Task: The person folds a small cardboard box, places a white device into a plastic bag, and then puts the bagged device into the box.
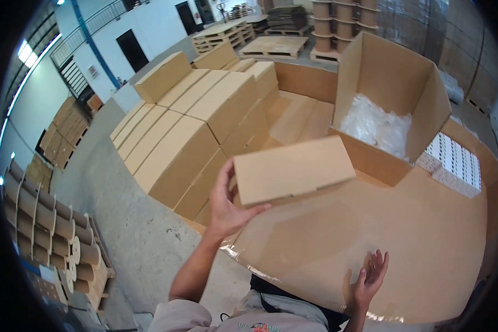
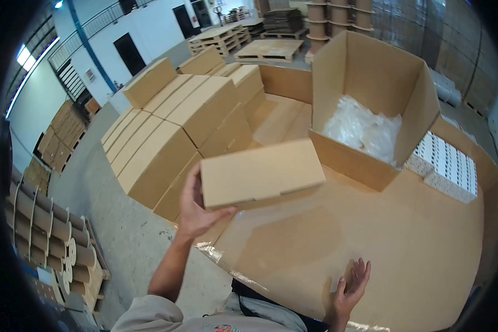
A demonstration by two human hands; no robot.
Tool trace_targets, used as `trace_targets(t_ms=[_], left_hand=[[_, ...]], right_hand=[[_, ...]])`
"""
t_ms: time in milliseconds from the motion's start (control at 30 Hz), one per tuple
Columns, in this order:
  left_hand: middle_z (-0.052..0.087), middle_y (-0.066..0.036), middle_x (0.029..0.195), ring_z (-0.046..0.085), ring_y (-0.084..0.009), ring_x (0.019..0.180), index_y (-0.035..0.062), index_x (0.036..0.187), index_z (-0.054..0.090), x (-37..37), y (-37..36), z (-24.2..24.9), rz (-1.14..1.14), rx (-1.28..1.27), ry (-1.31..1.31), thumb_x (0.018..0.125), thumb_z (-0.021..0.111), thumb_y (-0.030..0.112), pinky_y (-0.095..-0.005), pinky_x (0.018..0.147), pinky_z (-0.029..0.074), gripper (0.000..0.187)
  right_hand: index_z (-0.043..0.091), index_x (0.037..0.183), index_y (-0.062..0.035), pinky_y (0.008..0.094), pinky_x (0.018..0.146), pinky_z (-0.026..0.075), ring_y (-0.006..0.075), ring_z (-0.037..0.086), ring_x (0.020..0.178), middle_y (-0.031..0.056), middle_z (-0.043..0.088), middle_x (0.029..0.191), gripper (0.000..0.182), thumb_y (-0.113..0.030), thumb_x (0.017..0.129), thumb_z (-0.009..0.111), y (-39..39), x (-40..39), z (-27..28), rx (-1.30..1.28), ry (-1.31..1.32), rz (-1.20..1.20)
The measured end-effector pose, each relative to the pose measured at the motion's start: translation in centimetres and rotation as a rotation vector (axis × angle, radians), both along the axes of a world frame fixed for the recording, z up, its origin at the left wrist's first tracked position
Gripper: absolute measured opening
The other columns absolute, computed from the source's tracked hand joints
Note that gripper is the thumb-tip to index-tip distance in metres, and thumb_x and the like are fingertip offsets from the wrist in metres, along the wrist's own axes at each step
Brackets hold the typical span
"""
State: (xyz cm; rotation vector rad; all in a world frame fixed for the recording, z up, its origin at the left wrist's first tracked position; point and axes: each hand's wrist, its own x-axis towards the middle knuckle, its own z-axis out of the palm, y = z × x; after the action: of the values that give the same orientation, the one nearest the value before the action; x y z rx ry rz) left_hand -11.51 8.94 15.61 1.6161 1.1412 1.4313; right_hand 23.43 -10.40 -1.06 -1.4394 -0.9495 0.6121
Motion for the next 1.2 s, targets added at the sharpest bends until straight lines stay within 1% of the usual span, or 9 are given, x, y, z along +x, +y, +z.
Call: trace_targets(t_ms=[100,233,433,467,533,633,733,833,1200], left_hand=[[0.048,-0.018,0.147,0.047,-0.0276,0.139,-0.006,0.152,0.029,-2.4,0.4,6.3,0.163,0.105,0.086,0.064,0.098,0.008,-0.0402,0.119,0.038,0.112],[0.053,-0.021,0.142,0.051,-0.0298,0.135,-0.0083,0.15,0.032,-6.4,2.6,13.2,0.358,0.238,0.229,0.068,0.097,0.02,-0.0425,0.108,0.05,0.108],[0.056,-0.026,0.138,0.056,-0.031,0.129,-0.011,0.145,0.038,-13.1,9.3,19.2,0.581,0.33,0.234,0.07,0.097,0.03,-0.0435,0.108,0.05,0.104],[0.057,-0.026,0.137,0.057,-0.0314,0.128,-0.0108,0.144,0.038,-14.4,10.6,19.5,0.631,0.339,0.246,0.069,0.097,0.032,-0.0427,0.108,0.05,0.104],[0.058,-0.026,0.136,0.058,-0.0323,0.127,-0.0104,0.144,0.039,-17.4,13.6,19.2,0.727,0.359,0.265,0.068,0.097,0.034,-0.041,0.108,0.05,0.105],[0.06,-0.025,0.135,0.06,-0.0313,0.124,-0.0092,0.142,0.042,-20.0,16.5,18.0,0.848,0.311,0.295,0.067,0.098,0.035,-0.0382,0.106,0.05,0.103],[0.061,-0.024,0.133,0.061,-0.0322,0.123,-0.0086,0.14,0.044,-22.3,19.4,16.0,0.928,0.262,0.319,0.067,0.097,0.038,-0.0392,0.105,0.05,0.102],[0.059,-0.025,0.133,0.059,-0.0349,0.125,-0.0092,0.142,0.041,-22.8,20.5,14.3,0.956,0.181,0.33,0.066,0.096,0.042,-0.0425,0.108,0.048,0.107],[0.051,-0.028,0.139,0.05,-0.0392,0.132,-0.0031,0.147,0.039,-24.0,22.4,9.8,1.018,0.232,0.404,0.076,0.091,0.038,-0.0463,0.111,0.043,0.097]], right_hand=[[0.024,0.16,0.0,0.0456,0.116,0.036,0.036,0.049,0.138,0.0254,0.047,0.151,0.076,-0.003,0.091,0.057,0.1,-0.1,-0.4,0.014,0.01,-0.012],[0.024,0.161,-0.0042,0.045,0.116,0.036,0.0344,0.048,0.139,0.0239,0.045,0.152,0.074,-0.012,0.097,0.059,0.2,-0.3,0.6,0.023,0.028,0.02],[0.029,0.159,-0.0009,0.0418,0.113,0.04,0.0317,0.054,0.131,0.0229,0.05,0.147,0.07,0.002,0.092,0.049,0.4,-0.2,0.3,0.039,0.081,-0.043],[0.026,0.159,-0.0018,0.0415,0.112,0.041,0.0303,0.054,0.131,0.0196,0.05,0.148,0.072,-0.007,0.094,0.056,0.3,-0.4,0.3,0.006,0.14,-0.042],[0.021,0.161,-0.0035,0.0407,0.109,0.044,0.0274,0.053,0.132,0.0129,0.051,0.151,0.083,-0.023,0.097,0.069,-0.2,-0.6,1.3,-0.057,0.256,-0.044],[0.026,0.159,-0.0023,0.0369,0.098,0.051,0.0242,0.053,0.129,0.0131,0.052,0.148,0.078,-0.02,0.096,0.068,0.1,-1.2,3.0,-0.134,0.004,-0.075],[0.027,0.159,-0.0021,0.0332,0.092,0.053,0.0228,0.053,0.126,0.0126,0.053,0.146,0.079,-0.016,0.094,0.07,0.0,-0.7,1.0,-0.058,0.194,-0.075],[0.029,0.158,-0.0028,0.0311,0.088,0.054,0.0213,0.054,0.123,0.012,0.054,0.144,0.079,-0.015,0.093,0.072,0.0,-0.7,1.1,-0.09,0.09,-0.089],[0.033,0.156,-0.0017,0.0313,0.092,0.05,0.0193,0.055,0.116,0.0101,0.056,0.14,0.085,-0.025,0.088,0.079,0.3,-1.3,0.9,-0.08,0.214,-0.115]])
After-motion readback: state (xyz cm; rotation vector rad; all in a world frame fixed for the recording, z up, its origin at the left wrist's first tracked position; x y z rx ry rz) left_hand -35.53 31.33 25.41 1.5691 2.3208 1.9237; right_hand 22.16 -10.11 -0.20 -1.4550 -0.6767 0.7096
